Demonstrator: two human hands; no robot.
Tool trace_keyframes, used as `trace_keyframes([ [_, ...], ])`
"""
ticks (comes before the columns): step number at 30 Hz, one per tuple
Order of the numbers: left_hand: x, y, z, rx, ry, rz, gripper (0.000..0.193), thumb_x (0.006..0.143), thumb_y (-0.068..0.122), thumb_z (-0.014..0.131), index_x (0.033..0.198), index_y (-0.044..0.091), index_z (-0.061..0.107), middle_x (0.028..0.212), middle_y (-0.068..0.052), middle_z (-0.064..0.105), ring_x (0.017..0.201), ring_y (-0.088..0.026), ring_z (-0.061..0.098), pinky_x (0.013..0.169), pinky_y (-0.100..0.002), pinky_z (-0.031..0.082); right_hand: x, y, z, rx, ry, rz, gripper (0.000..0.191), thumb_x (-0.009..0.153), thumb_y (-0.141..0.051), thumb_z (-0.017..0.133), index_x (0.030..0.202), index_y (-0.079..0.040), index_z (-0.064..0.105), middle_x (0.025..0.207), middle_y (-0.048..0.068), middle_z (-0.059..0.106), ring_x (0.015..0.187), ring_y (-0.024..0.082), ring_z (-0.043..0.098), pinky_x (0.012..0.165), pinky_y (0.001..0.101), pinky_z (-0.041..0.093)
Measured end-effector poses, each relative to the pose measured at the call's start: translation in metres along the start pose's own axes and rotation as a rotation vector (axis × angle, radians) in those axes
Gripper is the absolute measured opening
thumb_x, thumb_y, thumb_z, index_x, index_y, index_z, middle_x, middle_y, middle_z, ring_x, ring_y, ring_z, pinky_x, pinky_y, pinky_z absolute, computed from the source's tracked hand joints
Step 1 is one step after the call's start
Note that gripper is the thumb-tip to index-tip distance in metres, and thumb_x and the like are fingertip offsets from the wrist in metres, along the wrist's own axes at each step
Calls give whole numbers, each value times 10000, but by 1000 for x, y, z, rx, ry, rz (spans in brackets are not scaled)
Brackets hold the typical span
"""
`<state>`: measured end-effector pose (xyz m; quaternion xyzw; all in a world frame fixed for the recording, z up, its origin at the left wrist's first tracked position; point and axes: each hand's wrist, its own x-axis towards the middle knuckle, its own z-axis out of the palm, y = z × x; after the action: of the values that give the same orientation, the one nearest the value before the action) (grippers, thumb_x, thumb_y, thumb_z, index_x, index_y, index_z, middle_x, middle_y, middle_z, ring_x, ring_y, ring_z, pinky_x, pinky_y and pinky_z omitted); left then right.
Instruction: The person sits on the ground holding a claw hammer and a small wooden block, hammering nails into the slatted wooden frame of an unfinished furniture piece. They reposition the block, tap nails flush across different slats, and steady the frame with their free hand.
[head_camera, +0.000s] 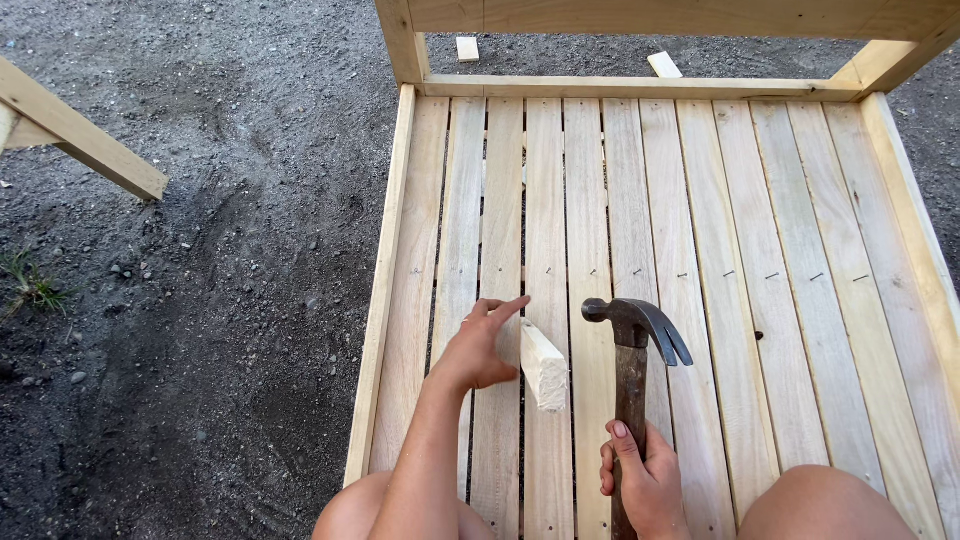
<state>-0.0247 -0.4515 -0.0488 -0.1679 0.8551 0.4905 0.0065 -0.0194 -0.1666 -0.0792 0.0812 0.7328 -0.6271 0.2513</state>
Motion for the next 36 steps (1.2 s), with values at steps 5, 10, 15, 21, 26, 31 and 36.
trace_keyframes([
  [5, -7, 18, 15, -37, 112, 349, 594, 594, 98, 912, 1148, 134, 699, 1218, -154, 617, 1088, -352, 635, 897, -417, 538, -5, -4, 1, 7, -17, -17, 331, 971, -308, 590, 988, 22, 600, 601, 106, 560, 428, 168, 504, 424, 328, 434],
  [10, -4, 18, 23, -180, 259, 330, 402, 669, 54, 810, 1037, 78, 650, 1052, -94, 669, 982, -305, 683, 836, -372, 566, -12, -14, 3, 51, -10, -34, 314, 978, -297, 586, 979, 17, 602, 619, 87, 557, 444, 153, 509, 433, 316, 437],
  [15, 2, 20, 36, -181, 307, 260, 342, 683, 0, 768, 998, 63, 651, 1006, -102, 676, 950, -311, 681, 821, -380, 557, -22, -26, 2, 69, 5, -80, 301, 972, -281, 603, 946, 19, 590, 620, 94, 570, 441, 160, 518, 429, 317, 437],
  [21, -27, 17, 45, -151, 323, 407, 385, 668, -47, 753, 1020, 46, 630, 1062, -120, 664, 1065, -320, 662, 898, -368, 546, -28, -35, -2, 93, 30, -79, 284, 959, -251, 626, 925, 26, 575, 620, 105, 573, 440, 168, 522, 419, 333, 443],
  [26, 4, 12, 40, -321, 431, 142, 418, 660, -43, 723, 1063, 63, 687, 1024, -84, 722, 957, -210, 717, 803, -345, 584, -22, -37, -2, 179, -1, -26, 241, 937, -210, 633, 961, 25, 582, 606, 110, 544, 417, 183, 505, 409, 344, 431],
  [31, 72, 17, 32, -496, 505, -195, 478, 713, 24, 658, 1188, 78, 645, 981, -127, 731, 801, -232, 690, 687, -347, 551, -24, -37, -4, 177, 11, 23, 225, 931, -186, 633, 958, 31, 579, 610, 116, 553, 411, 196, 505, 400, 364, 437],
  [36, 97, 19, 45, -303, 735, -65, 365, 709, 1, 559, 1066, -27, 627, 989, -189, 697, 841, -291, 649, 761, -365, 536, -24, -40, -6, 210, 36, 12, 200, 934, -167, 635, 968, 19, 571, 615, 106, 537, 419, 180, 500, 404, 350, 433],
])
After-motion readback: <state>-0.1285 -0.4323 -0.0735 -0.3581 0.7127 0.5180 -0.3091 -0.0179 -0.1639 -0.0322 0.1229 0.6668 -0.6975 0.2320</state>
